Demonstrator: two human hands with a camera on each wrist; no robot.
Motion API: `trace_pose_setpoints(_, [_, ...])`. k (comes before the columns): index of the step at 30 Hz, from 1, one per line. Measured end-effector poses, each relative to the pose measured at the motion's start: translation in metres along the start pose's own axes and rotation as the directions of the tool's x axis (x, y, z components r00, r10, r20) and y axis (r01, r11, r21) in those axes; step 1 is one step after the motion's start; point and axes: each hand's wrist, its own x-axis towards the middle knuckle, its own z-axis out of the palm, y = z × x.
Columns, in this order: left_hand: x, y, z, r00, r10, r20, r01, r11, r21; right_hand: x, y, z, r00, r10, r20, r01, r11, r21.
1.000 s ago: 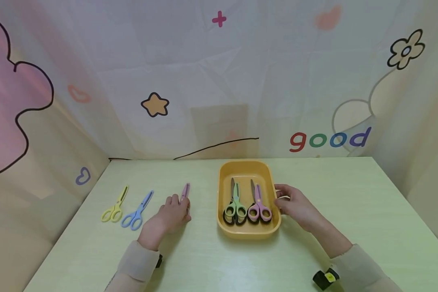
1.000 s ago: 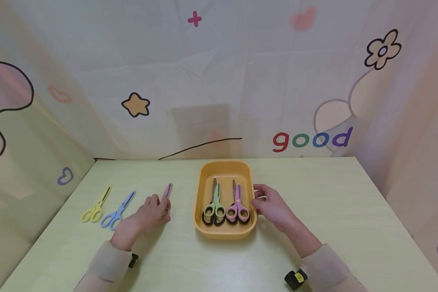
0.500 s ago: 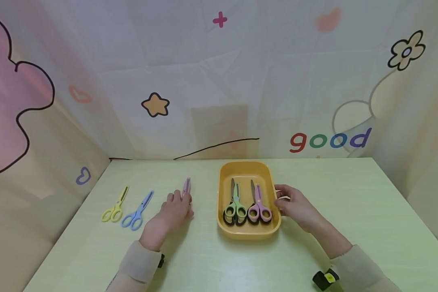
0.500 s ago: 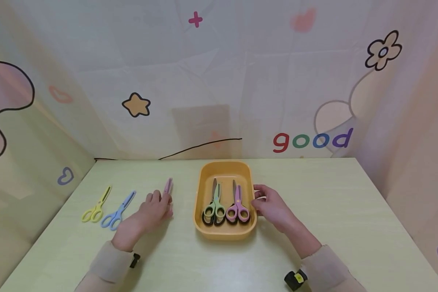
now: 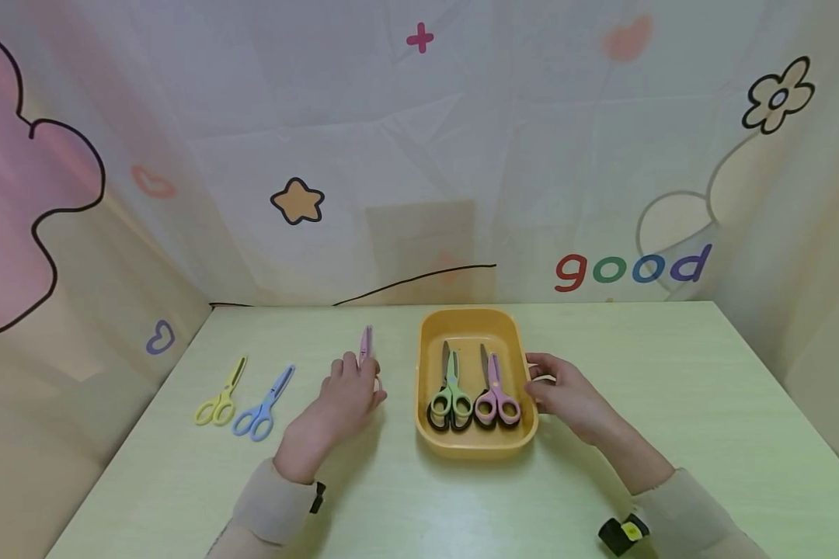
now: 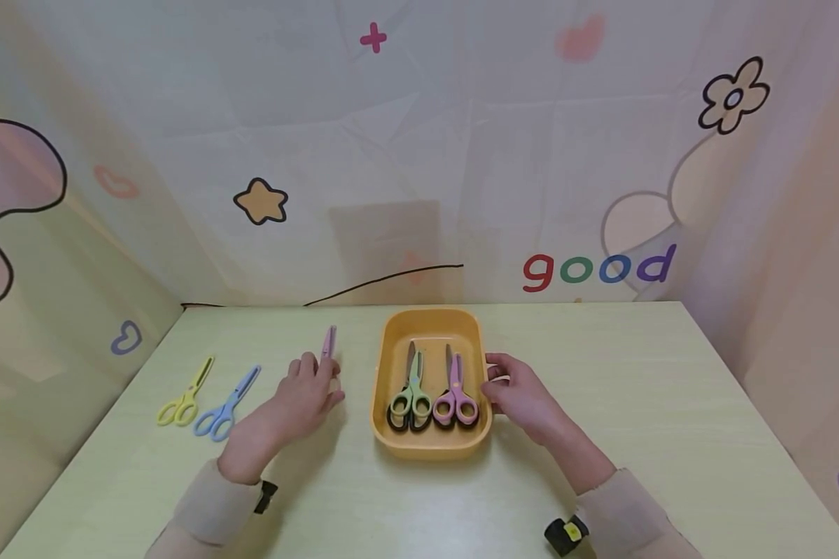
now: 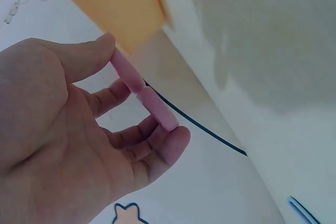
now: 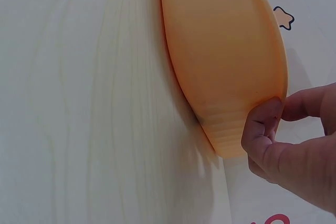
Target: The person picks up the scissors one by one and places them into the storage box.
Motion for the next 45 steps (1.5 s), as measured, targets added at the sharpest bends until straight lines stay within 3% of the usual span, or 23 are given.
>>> trace_pose_setpoints(10, [0.007,0.032,-0.007,0.999,0.031,-0.031,-0.03,0.999,0.033,0.001,0.001,-0.001,1.0,-0.007,0.002,0.007,1.0,0.012])
trace_pose_setpoints(26, [0.02,0.071,-0.003,0.992,0.126,-0.022,-0.124,0.99,0.072,0.001,0.003,-0.001,1.0,-0.025,0.009,0.025,1.0,0.014])
trace_pose_setpoints(35, [0.029,0.096,0.001,0.99,0.127,0.054,-0.133,0.985,0.109,0.0,0.003,-0.002,1.0,-0.027,0.015,0.026,0.999,0.022])
trace_pose_setpoints(45, [0.039,0.108,0.019,0.988,0.084,0.13,-0.108,0.976,0.189,0.0,0.001,-0.002,0.999,-0.028,0.017,0.028,0.999,0.018])
